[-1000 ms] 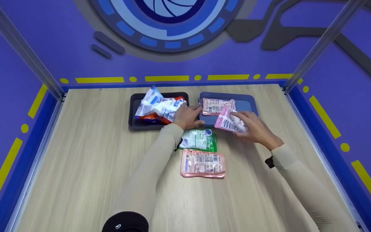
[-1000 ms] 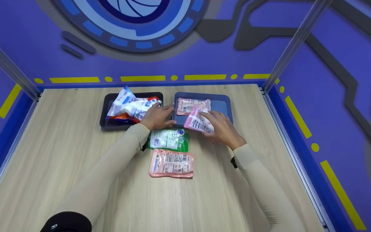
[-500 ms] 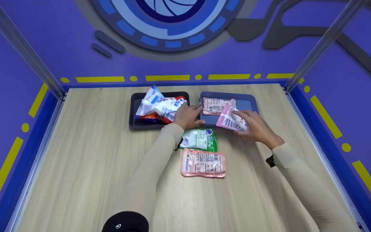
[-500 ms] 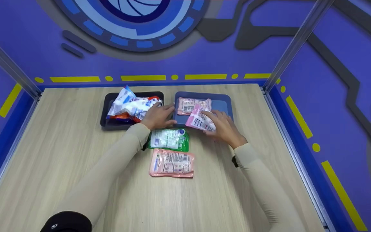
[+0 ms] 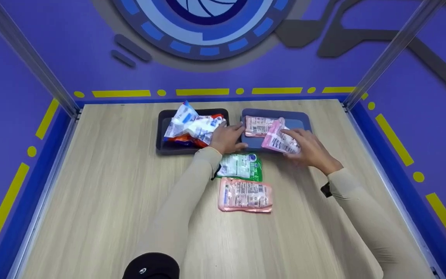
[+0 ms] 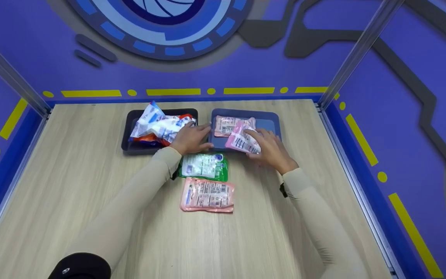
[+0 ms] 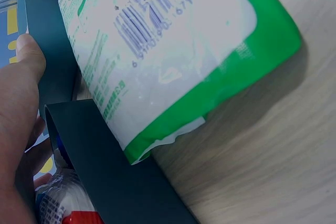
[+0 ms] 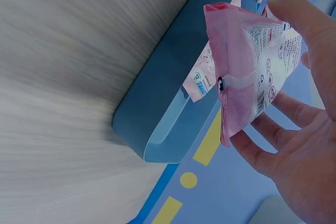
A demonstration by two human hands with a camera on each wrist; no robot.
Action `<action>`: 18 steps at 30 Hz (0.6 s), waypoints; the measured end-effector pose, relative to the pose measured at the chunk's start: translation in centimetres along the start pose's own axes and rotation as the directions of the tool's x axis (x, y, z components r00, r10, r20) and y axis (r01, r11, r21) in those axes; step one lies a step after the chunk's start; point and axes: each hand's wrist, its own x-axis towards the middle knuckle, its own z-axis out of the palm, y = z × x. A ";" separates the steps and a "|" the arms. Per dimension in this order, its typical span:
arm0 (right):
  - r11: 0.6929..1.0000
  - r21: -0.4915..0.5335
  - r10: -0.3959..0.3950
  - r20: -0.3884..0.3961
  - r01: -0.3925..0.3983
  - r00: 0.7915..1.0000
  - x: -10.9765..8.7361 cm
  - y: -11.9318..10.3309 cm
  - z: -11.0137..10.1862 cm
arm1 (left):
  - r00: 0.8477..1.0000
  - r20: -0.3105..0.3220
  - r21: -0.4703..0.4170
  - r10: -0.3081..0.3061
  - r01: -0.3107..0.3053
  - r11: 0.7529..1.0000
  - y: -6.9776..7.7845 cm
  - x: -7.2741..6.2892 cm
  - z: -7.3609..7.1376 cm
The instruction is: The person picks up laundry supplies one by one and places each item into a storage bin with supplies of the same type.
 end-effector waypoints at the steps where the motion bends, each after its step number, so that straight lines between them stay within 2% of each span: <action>1: 1.000 -0.003 -0.009 -0.005 0.009 1.000 0.1 0.1 -0.1 | 1.000 -0.001 -0.002 0.002 -0.002 1.000 0.0 0.0 0.0; 6: 0.997 -0.021 -0.071 -0.043 0.070 0.997 0.5 0.5 -0.2 | 1.000 0.001 0.016 0.011 -0.011 1.000 0.0 0.2 0.0; 10: 0.996 -0.032 -0.086 -0.055 0.084 0.995 0.9 0.7 -0.3 | 1.000 0.007 0.033 0.012 -0.012 0.999 -0.1 0.4 0.2; 18: 1.000 -0.009 0.015 -0.028 -0.016 0.999 1.8 0.9 -0.4 | 1.000 -0.009 0.014 0.010 -0.010 1.000 -0.1 0.3 0.3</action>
